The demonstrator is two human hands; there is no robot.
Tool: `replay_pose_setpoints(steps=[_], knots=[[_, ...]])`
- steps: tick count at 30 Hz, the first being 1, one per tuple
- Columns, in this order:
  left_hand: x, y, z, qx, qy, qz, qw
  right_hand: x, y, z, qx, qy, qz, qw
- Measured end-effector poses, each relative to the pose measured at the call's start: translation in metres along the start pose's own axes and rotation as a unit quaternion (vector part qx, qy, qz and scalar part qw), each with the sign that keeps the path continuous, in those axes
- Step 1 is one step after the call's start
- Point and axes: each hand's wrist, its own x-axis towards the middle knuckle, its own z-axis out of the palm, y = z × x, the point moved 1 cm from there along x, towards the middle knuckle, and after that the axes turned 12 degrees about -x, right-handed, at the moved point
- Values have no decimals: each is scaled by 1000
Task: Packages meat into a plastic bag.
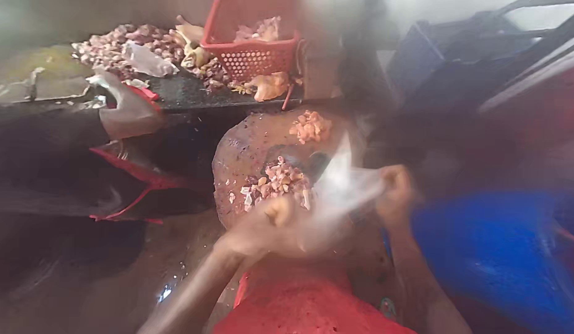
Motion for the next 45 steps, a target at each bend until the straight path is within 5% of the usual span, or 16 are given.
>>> replay_pose_setpoints(steps=[2,5,7,11,15,20,22,25,29,33,39,45], knots=[[31,-9,-23,193,-139,-78,968,18,9,-14,82,-29,56,995],[100,-72,-114,500,-28,-116,858,11,32,-6,-9,-242,172,955],[135,-110,-156,589,-35,-152,793,-18,58,34,-127,-381,227,887],[158,-161,-188,627,-179,-237,720,-90,75,99,-183,-449,345,804],[154,-151,-229,635,-176,-205,724,-109,47,159,-117,-375,429,814],[102,-98,-290,598,-75,-159,782,-85,29,215,-139,-411,335,836],[65,-79,-305,555,1,-194,809,-72,25,231,-136,-445,303,832],[1,-80,-328,539,172,-201,800,-47,9,255,-149,-509,234,815],[-95,-104,-321,485,373,-151,776,-23,-20,285,-184,-577,112,788],[-133,-134,-267,444,478,-107,750,-15,-31,301,-212,-595,68,772],[-110,-187,-202,436,539,-35,720,-2,-14,288,-239,-619,63,746],[-53,-202,-155,348,553,-13,757,-8,38,232,-275,-568,93,770]])
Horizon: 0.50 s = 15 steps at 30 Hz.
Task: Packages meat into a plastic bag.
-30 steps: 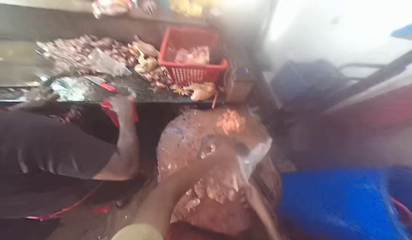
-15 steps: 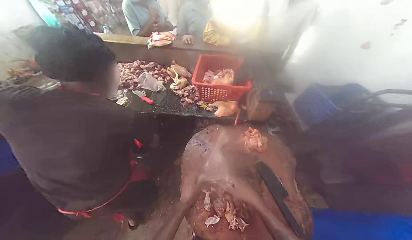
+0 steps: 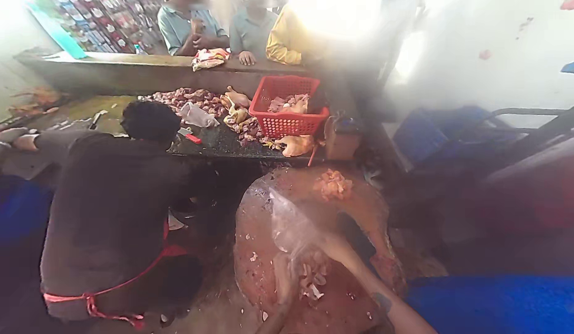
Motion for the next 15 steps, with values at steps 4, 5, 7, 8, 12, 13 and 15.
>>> replay_pose_setpoints(steps=[4,5,7,8,12,13,15], knots=[[-11,10,15,-35,-64,-33,997,-33,30,32,60,60,17,996],[-11,7,14,-36,-77,-28,996,-40,32,40,62,80,19,995],[-2,5,0,-20,-115,-46,992,-54,25,46,60,100,32,993],[7,8,-11,-5,-145,-65,987,-58,17,44,67,103,41,992],[56,-3,-60,203,-225,18,953,-49,-5,37,108,66,19,992],[66,-8,-73,257,-233,57,936,-45,-8,34,95,46,6,994],[75,-16,-91,339,-247,93,903,-41,-10,32,40,22,-13,999]])
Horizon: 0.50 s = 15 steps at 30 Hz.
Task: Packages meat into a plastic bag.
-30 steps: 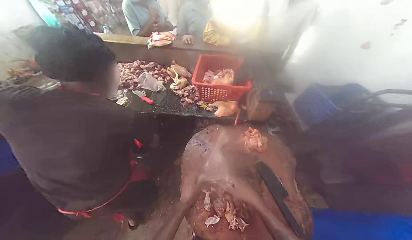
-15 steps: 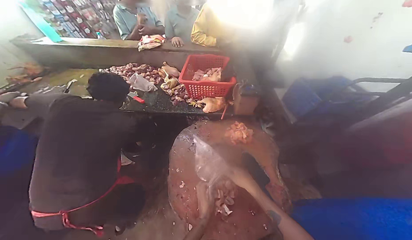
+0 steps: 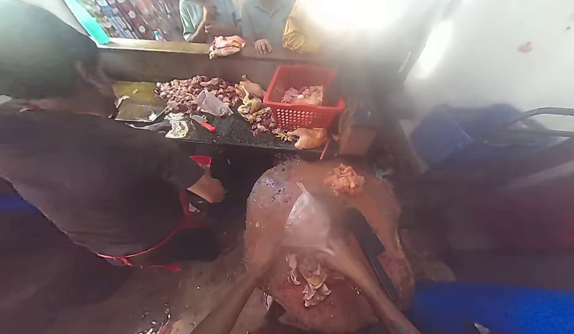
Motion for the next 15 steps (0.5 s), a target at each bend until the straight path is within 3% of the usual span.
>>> replay_pose_setpoints(steps=[3,6,11,15], knots=[[-20,-4,8,49,-40,21,998,-3,5,-2,-72,-13,-1,997],[-38,13,15,12,-110,15,994,1,21,4,-76,-10,-3,997],[-47,35,20,-27,-171,-18,985,-11,28,13,11,3,1,1000],[-44,41,46,-71,-149,-26,986,-14,23,30,151,72,36,985]])
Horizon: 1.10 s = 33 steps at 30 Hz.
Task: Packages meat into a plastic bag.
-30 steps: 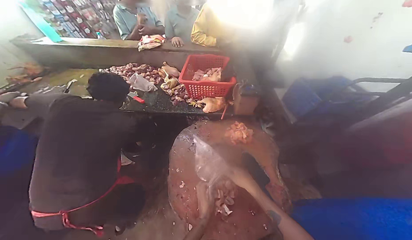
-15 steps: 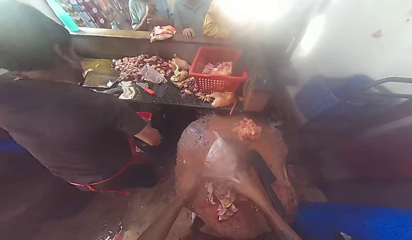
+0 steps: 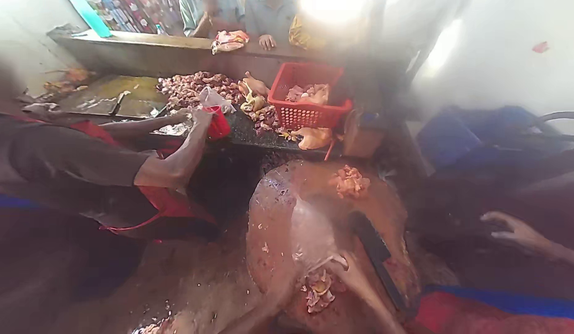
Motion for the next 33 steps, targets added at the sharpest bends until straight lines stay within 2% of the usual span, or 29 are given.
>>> replay_pose_setpoints(steps=[3,6,8,11,13,16,18,20,22,24,27,28,31,33], knots=[[12,21,6,-80,11,-7,997,2,-3,9,154,28,36,987],[27,44,4,-180,21,-40,983,9,-13,10,331,13,85,940],[29,72,-4,-201,3,-58,978,9,-21,3,388,0,115,914],[13,111,-39,-230,19,-72,970,3,-51,-25,450,-12,87,889],[1,125,-69,-304,64,-52,949,0,-82,-48,465,-3,48,884],[-4,111,-90,-447,123,-6,886,9,-119,-58,414,-32,-16,910],[2,88,-92,-470,170,4,866,19,-130,-54,357,-73,-45,930],[7,69,-95,-489,216,-4,845,20,-133,-60,328,-77,-71,939],[4,50,-88,-529,239,-13,814,15,-115,-67,239,-49,-78,967],[6,38,-83,-574,252,-13,779,17,-78,-68,88,-10,-71,994],[12,42,-78,-636,260,11,727,14,-27,-43,-121,20,-74,990],[13,46,-75,-640,264,3,722,6,-20,-31,-161,31,-68,984],[26,61,-74,-600,296,-32,743,5,-21,-13,-239,99,-36,965],[31,74,-79,-612,325,-35,720,14,-39,-4,-241,65,-26,968]])
